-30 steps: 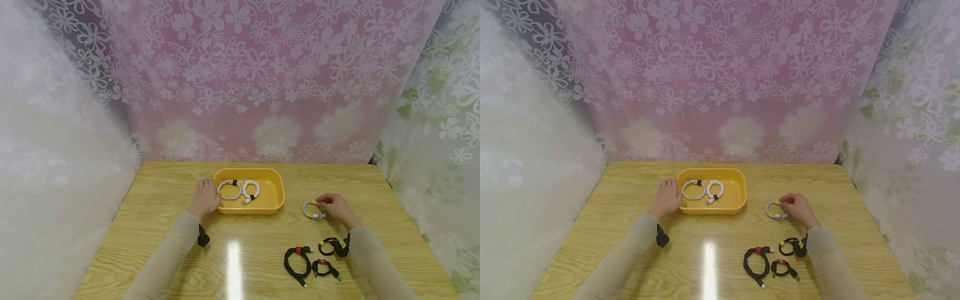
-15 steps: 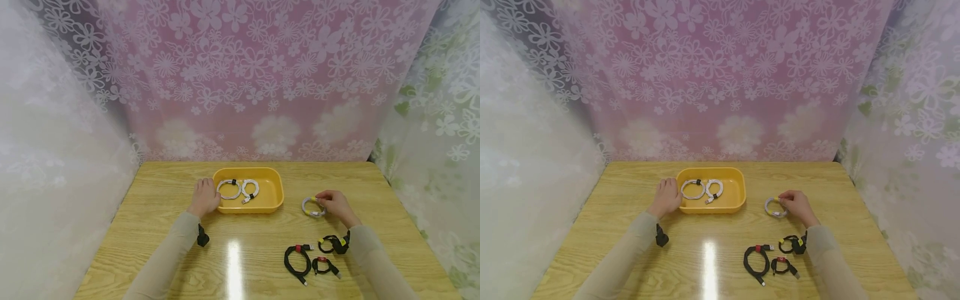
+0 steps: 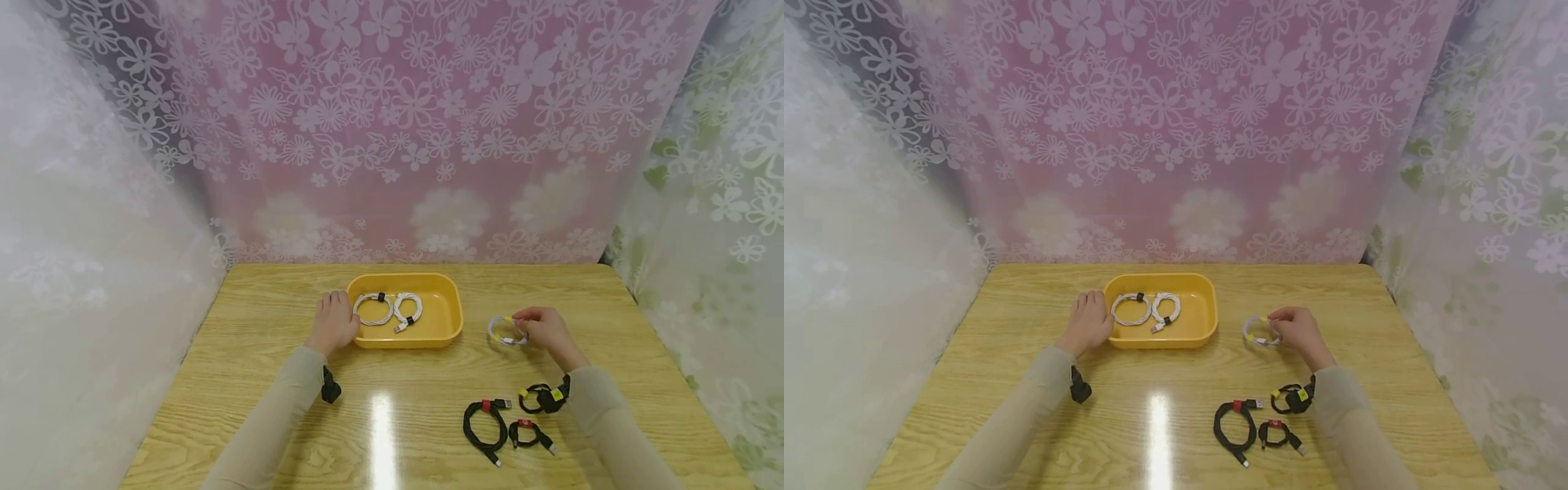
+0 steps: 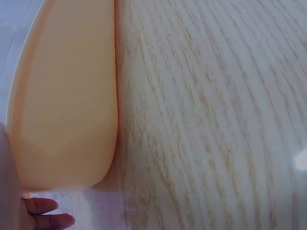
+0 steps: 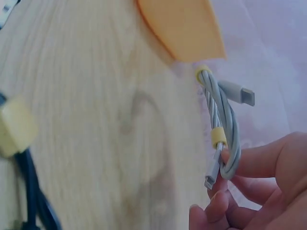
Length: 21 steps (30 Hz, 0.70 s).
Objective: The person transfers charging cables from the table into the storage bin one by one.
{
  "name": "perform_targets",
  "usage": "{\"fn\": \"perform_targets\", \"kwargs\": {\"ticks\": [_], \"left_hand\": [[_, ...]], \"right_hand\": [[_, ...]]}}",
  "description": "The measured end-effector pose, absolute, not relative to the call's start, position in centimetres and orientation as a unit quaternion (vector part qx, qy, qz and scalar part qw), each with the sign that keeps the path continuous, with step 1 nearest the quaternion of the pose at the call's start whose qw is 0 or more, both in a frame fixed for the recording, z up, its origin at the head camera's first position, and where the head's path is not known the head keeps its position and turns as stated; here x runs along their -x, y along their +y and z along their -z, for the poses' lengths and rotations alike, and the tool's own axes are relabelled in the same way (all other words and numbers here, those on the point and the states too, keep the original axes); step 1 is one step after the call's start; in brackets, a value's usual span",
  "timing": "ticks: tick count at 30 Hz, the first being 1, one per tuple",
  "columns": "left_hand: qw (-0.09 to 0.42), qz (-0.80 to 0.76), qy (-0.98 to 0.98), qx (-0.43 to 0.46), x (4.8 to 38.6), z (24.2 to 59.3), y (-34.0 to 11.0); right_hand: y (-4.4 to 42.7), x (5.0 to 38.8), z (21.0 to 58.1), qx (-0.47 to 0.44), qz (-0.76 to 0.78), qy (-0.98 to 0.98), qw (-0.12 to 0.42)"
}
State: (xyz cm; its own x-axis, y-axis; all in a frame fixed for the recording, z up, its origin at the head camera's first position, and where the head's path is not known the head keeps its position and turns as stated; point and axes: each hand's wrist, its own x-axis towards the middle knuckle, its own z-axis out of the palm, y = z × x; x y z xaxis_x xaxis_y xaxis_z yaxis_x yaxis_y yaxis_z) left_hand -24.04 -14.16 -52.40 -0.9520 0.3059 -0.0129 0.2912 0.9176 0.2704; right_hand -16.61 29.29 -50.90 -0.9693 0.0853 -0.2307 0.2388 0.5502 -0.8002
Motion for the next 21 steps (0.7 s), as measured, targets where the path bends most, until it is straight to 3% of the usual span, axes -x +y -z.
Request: {"fn": "perform_targets", "kwargs": {"ticks": [21], "left_hand": [[0.027,-0.133,0.980,-0.148,24.2,52.7,-14.2]], "right_hand": [[26.2,16.4,47.4,-0.094,0.446,0.889,0.044]]}}
